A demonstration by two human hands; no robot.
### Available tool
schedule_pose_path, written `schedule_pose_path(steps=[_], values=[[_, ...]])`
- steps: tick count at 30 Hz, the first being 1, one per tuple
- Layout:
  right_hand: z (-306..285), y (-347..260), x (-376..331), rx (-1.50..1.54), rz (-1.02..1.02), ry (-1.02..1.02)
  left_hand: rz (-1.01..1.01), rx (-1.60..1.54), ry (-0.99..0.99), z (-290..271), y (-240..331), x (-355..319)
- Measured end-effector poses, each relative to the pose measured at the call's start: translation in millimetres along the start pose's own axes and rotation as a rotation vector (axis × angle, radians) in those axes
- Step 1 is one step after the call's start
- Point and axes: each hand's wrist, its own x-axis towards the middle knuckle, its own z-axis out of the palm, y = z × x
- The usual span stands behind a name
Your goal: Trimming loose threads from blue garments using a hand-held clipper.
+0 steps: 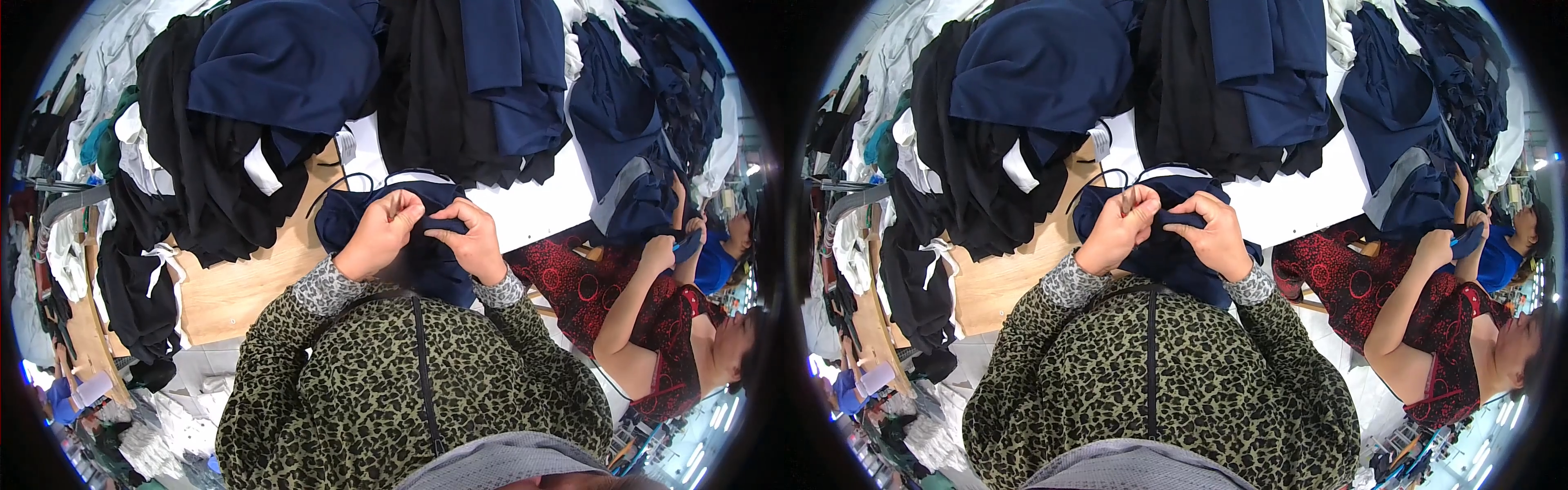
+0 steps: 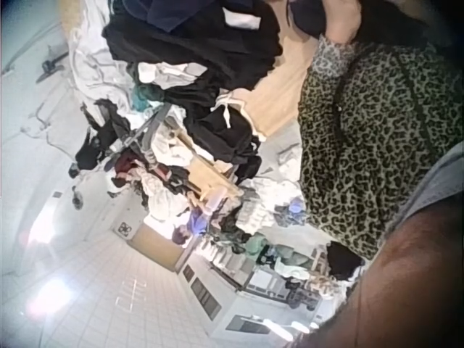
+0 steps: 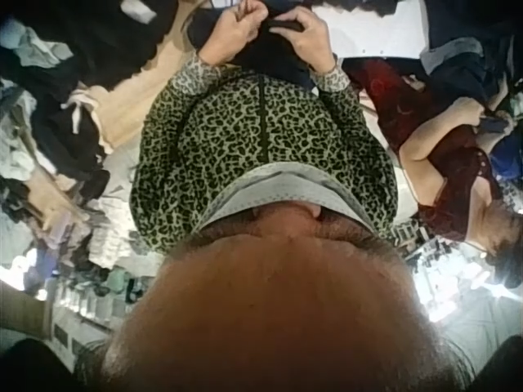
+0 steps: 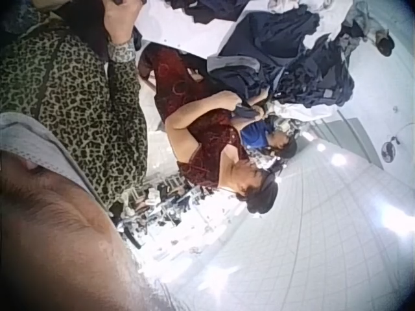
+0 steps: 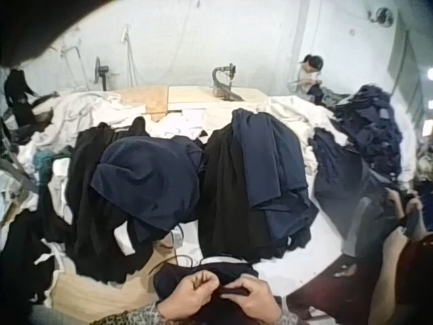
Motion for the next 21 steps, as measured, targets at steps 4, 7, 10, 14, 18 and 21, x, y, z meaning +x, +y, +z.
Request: schedule_pose_path(steps=[4, 7, 10, 14, 18, 21], values=[[-1, 3, 0, 0.037, 0.024, 0.032, -0.009, -0.098, 0.045, 1, 9, -3], [-2, 4, -1, 0.047, 0.051, 0.082, 0.12, -0.045, 0.09, -3, 15, -8], [-2, 5, -3, 0.006, -0.006, 0.119, 0.157, 0.023, 0.131, -13, 18, -15], [2, 0, -7, -0.004, -0.088, 0.156, 0.181, 0.18, 0.116, -15, 19, -21], [2, 2, -8, -0.021, -0.156, 0.142, 0.52, 0.557, 0.069, -3, 16, -20], [1, -1, -8, -0.029, -0.164, 0.119, 0.662, 0.684, 0.08, 2, 5, -14]])
